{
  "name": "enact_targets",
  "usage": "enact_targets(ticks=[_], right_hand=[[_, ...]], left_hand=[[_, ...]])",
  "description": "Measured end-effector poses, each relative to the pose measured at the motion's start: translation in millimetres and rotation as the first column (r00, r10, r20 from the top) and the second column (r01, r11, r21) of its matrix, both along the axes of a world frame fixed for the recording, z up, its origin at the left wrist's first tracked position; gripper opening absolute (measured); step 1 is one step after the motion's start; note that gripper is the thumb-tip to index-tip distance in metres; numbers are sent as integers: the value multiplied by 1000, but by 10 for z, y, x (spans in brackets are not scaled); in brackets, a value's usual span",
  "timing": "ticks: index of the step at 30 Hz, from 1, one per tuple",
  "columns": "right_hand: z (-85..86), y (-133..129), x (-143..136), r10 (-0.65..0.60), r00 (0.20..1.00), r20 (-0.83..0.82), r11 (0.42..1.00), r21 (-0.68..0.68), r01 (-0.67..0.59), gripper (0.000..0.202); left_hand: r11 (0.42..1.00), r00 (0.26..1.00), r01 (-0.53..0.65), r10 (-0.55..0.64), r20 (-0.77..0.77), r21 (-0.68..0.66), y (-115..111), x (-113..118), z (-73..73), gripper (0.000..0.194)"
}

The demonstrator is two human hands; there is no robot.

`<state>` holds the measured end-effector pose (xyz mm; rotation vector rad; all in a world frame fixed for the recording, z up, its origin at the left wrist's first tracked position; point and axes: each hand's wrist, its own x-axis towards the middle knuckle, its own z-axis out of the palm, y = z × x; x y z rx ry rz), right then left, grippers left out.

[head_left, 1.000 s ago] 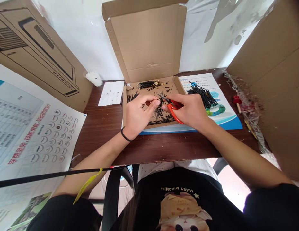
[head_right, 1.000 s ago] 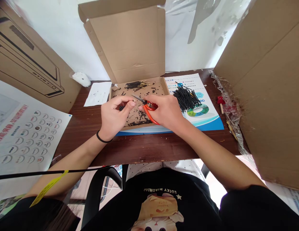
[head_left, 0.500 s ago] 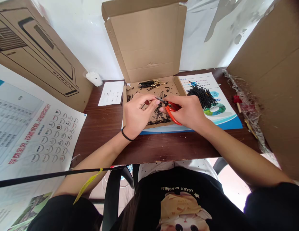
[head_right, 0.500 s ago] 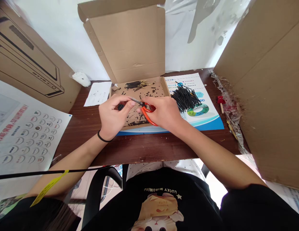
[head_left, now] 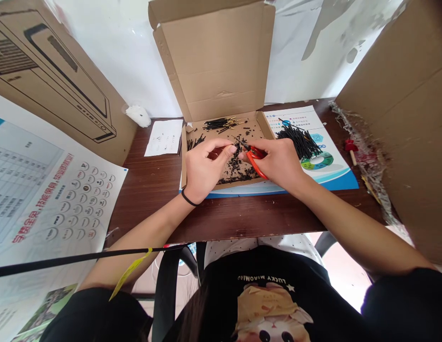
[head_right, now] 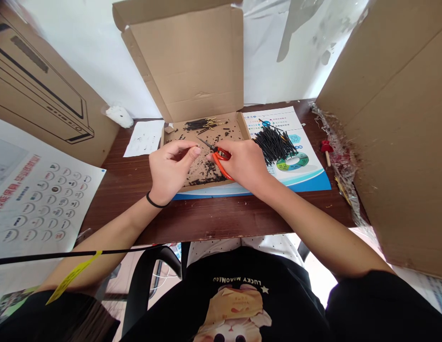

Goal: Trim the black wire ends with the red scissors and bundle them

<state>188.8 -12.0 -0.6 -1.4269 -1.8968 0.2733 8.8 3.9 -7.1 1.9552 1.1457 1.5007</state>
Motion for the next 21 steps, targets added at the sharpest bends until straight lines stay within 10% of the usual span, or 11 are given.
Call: enact_targets(ticks=[21], right_hand=[[20,-12,-3,58,998,21,998,18,-59,43]], left_hand=[[1000,999,0,1,40,-8,10,-5,-12,26]])
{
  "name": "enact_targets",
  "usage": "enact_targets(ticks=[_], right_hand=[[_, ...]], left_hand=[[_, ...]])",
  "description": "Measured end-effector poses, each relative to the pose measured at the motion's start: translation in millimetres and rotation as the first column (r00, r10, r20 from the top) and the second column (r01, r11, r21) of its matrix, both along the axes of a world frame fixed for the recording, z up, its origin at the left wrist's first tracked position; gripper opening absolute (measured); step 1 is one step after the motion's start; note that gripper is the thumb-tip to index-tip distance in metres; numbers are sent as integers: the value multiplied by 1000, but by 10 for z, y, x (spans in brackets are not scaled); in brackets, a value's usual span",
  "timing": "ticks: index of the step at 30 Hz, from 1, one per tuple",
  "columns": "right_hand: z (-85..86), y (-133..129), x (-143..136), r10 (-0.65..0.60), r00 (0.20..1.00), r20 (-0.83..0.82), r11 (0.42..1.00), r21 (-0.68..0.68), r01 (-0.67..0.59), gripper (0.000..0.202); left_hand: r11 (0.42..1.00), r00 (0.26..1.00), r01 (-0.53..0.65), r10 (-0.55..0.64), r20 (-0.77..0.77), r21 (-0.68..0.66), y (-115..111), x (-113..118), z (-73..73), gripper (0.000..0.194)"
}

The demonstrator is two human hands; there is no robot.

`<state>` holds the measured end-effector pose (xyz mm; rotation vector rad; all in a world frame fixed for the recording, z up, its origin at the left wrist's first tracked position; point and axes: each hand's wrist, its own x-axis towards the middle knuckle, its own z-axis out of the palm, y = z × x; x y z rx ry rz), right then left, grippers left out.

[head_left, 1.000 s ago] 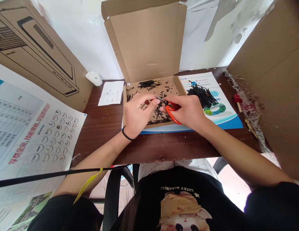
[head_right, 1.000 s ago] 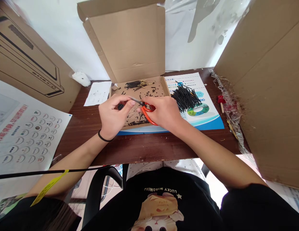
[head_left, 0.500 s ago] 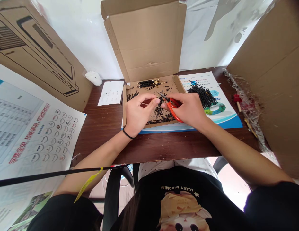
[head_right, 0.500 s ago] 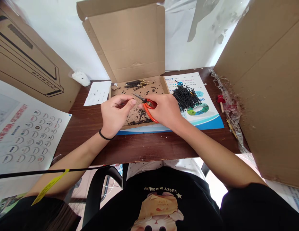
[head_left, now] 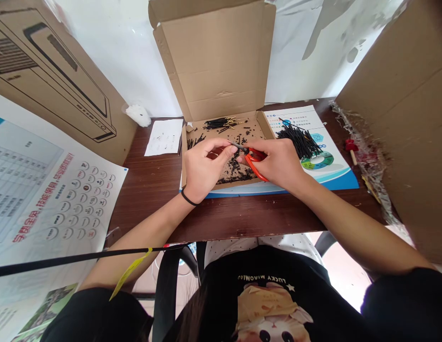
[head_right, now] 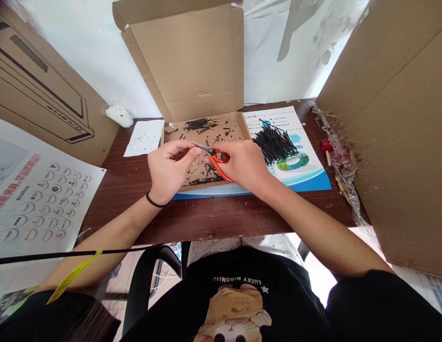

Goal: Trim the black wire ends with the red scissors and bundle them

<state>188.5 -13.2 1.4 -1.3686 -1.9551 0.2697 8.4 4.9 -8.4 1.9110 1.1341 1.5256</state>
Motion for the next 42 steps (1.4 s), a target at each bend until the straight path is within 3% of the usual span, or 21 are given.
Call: enact_targets(ticks=[8,12,16,20,23,26,30,33,37,42], right_hand=[[31,3,2,-35,999,-16,996,-87,33,54],[13,10,-2,-34,988,-151,993,-115,17,48],[-52,26,-55,25,928,-371,977,-186,-100,47],[-113,43,-135,106,805,-583,926,-237,-294,51],[-158,64,-156,111,732,-672,895,-253,-368,52],[-213,97,-140,101,711,-696,886,-262,-383,53],[-249,114,-123,115,739,-664,886,-269,-379,52],[-199,78,-116,106,801,-589,918,-253,-307,47],[-79,13,-70,73,940,-333,996,-28,-87,38],[-30,4,7,32,996,-80,991,130,-22,37]], left_hand=[[998,999,15,-13,29,-69,11,17,-21,28],[985,993,71,-55,106,-156,15,31,-18,33],[942,957,202,-131,260,-267,-6,67,9,37],[887,909,317,-182,376,-336,-30,92,41,39],[865,892,361,-212,400,-347,-30,80,58,39],[857,885,396,-261,386,-329,-25,62,58,35],[864,890,397,-280,359,-310,-42,61,50,29],[905,924,324,-239,300,-276,-65,60,62,28],[968,973,192,-165,162,-161,-72,29,84,26],[991,991,128,-126,46,-49,-54,-5,79,25]])
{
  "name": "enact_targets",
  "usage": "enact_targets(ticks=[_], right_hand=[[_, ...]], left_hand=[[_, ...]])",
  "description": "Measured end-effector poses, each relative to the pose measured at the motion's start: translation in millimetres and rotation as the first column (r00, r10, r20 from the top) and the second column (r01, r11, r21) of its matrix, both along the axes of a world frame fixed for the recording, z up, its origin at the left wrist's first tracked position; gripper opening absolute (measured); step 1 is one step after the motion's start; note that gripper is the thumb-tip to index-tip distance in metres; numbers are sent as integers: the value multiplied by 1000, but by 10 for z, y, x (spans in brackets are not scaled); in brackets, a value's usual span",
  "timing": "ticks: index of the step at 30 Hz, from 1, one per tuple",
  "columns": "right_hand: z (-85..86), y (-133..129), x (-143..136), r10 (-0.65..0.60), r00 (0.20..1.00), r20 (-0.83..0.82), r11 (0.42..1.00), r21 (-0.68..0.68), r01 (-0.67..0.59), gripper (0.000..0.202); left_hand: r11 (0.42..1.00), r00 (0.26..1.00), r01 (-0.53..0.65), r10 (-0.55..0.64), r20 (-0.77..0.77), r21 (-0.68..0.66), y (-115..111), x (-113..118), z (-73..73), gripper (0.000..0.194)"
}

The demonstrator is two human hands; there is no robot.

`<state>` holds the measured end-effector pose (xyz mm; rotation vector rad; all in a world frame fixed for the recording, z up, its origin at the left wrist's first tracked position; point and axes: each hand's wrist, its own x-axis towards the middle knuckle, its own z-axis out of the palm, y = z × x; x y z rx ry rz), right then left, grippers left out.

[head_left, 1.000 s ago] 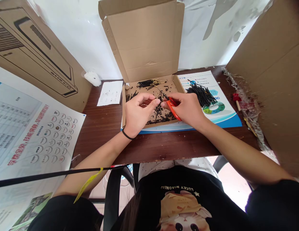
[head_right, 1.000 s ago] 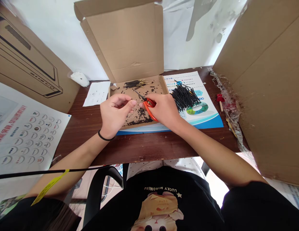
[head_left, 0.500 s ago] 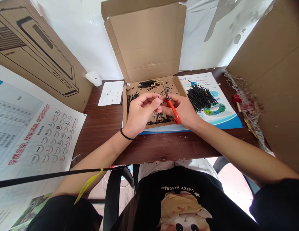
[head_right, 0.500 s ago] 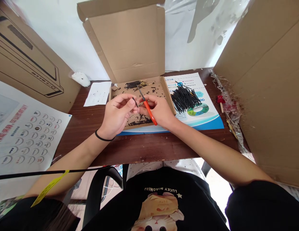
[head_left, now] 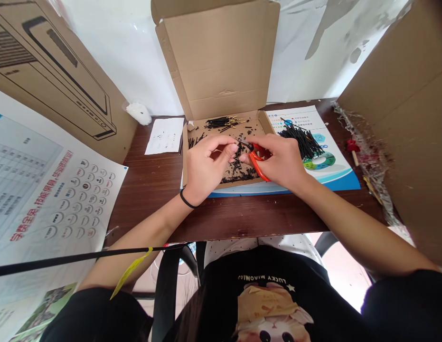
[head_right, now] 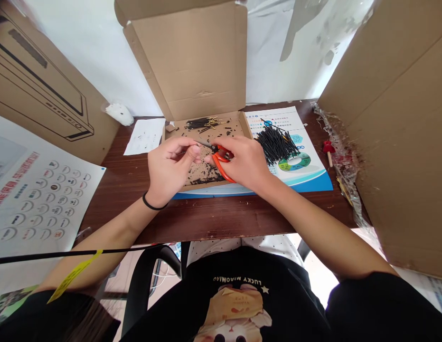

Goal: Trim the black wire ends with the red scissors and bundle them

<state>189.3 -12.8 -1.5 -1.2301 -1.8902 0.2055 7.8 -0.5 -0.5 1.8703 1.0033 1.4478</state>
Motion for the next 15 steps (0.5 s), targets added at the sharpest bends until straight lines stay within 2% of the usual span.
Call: enact_targets(ticks=[9,15], right_hand=[[-23,10,9,-48,990,132,999,20,45,40],[-27,10,14,-82,976,200,995,66,70,38]], left_hand=[[988,987,-69,88,-137,138,15,-27,-5,22],[980,976,-94,125,-177,175,11,-23,-1,21]])
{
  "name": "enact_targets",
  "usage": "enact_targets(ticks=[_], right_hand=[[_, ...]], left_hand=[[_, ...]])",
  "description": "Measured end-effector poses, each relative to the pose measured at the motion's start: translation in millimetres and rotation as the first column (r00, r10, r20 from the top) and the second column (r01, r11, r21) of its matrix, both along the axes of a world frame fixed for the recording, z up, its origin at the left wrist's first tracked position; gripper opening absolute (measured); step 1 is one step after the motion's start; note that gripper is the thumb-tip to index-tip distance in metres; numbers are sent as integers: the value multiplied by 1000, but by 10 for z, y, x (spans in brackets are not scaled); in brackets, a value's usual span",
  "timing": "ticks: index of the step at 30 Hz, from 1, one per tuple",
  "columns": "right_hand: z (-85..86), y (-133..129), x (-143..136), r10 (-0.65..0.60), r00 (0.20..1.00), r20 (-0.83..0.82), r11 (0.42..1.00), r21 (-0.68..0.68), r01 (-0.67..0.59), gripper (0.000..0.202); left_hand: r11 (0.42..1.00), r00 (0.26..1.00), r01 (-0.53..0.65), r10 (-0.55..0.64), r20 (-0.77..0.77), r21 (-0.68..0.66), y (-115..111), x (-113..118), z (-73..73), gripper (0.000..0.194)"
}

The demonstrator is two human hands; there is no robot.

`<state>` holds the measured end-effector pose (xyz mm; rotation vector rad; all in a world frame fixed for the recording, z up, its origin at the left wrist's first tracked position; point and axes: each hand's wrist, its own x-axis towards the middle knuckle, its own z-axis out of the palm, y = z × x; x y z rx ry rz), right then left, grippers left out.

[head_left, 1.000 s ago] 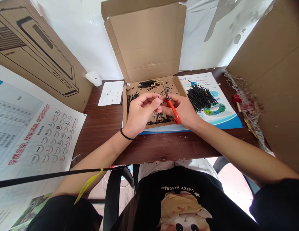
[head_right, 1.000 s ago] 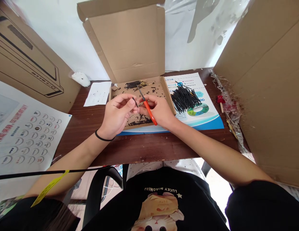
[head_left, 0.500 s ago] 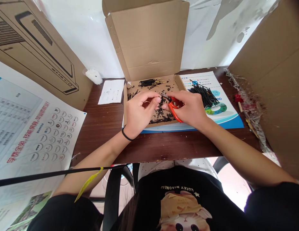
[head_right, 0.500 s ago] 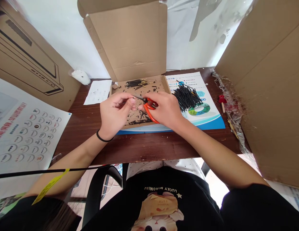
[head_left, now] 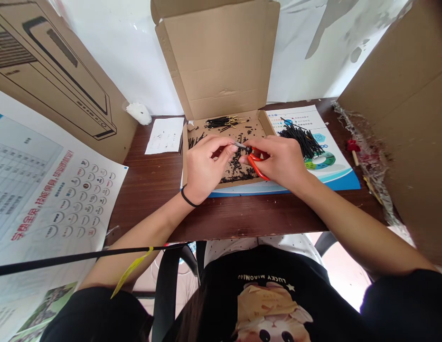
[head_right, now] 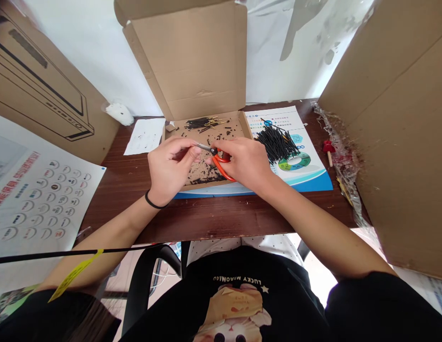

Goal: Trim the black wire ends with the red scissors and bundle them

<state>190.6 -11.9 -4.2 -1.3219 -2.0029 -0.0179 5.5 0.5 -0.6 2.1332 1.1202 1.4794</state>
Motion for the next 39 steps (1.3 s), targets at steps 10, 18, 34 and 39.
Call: enact_targets(ticks=[10,18,34,39], right_hand=[[-38,23,33,-68,997,46,997,-27,70,46],[56,-12,-10,-18,992,-122,982,-190,-5,47],[63,3,11,-67,993,-96,969,-245,42,47],[46,15,-61,8,834,-551,896,-366,-250,42]], left_hand=[[999,999,-37,36,-27,-15,3,16,-15,26],[999,999,-36,35,-6,-16,30,8,-18,21],[970,988,39,-1,157,-241,26,52,-34,23],[796,826,344,-4,564,-498,33,117,-36,31]])
